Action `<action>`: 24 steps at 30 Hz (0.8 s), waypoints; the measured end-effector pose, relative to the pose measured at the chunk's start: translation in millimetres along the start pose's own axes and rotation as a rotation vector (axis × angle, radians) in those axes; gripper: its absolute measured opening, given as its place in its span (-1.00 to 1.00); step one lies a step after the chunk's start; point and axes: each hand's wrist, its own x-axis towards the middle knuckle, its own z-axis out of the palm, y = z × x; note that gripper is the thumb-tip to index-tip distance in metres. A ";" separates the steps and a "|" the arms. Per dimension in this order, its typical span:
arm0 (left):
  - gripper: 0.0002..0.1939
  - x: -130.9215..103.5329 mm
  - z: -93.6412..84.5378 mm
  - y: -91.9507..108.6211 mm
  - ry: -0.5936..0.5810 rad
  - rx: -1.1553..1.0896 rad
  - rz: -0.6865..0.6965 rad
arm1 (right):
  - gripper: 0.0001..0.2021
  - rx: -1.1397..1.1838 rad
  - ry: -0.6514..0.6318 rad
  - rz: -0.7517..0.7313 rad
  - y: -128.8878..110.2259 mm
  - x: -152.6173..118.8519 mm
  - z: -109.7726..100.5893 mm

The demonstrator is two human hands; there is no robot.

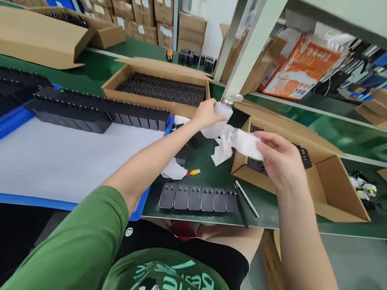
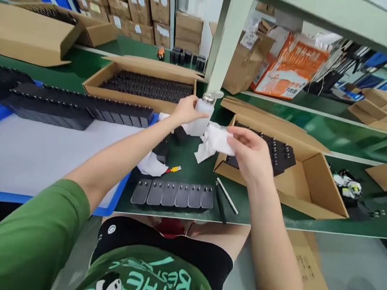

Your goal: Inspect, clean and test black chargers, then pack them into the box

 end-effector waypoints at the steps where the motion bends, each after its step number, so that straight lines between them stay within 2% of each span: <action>1: -0.61 -0.2 0.3 -2.9 0.000 -0.023 0.007 | -0.72 0.004 0.018 -0.010 2.1 -26.9 -7.8; 3: -0.58 -1.3 -0.4 -8.1 0.004 -0.063 0.024 | -0.76 -0.028 0.068 -0.040 15.1 -80.4 -17.8; 5: -0.58 -1.0 -0.5 -11.8 0.008 -0.091 0.039 | -0.84 -0.373 0.216 -0.268 37.9 -124.4 -18.8; 6: -0.59 0.1 0.2 -12.8 0.005 -0.099 0.044 | -0.81 -0.575 0.230 -0.394 50.6 -140.7 -16.5; 8: -0.58 3.0 1.7 -13.2 -0.017 -0.105 0.051 | -0.72 -0.854 0.193 -0.579 73.1 -160.9 -9.1; 9: -0.56 3.1 1.4 -12.5 -0.032 -0.104 0.052 | -0.68 -0.918 0.146 -0.625 81.2 -165.7 -5.1; 12: -0.42 -17.0 -14.9 -8.2 -0.038 -0.085 0.070 | -0.61 -0.959 0.064 -0.646 90.8 -168.2 2.8; 13: -0.35 -33.9 -27.4 -6.7 -0.027 -0.073 0.093 | -0.60 -0.979 0.046 -0.652 90.3 -167.4 3.7; 14: -0.30 -56.5 -43.1 -5.7 -0.016 -0.061 0.183 | -0.60 -1.002 0.029 -0.661 89.0 -166.7 3.9; 16: -0.32 -114.8 -79.4 -6.3 -0.097 -0.027 0.389 | -0.61 -1.060 -0.018 -0.678 86.0 -166.4 2.8; 18: -0.17 -178.7 -110.8 -11.5 -0.197 0.025 0.394 | -0.63 -1.130 -0.068 -0.680 84.6 -167.6 0.6; 19: -0.05 -207.7 -120.8 -15.7 -0.241 0.032 0.328 | -0.63 -1.161 -0.090 -0.676 84.7 -168.6 -0.5; 20: 0.00 -232.7 -125.9 -20.6 -0.287 0.049 0.238 | -0.60 -1.195 -0.111 -0.674 85.0 -169.8 -1.5; 21: -0.04 -252.9 -126.0 -25.8 -0.365 0.070 0.176 | -0.57 -1.231 -0.133 -0.673 85.4 -171.0 -2.4; 22: -0.08 -268.0 -122.0 -30.8 -0.427 0.079 0.146 | -0.53 -1.266 -0.151 -0.673 85.6 -172.2 -2.9; 24: -0.17 -284.5 -106.8 -38.8 -0.461 0.058 0.098 | -0.47 -1.332 -0.186 -0.687 84.7 -174.0 -1.8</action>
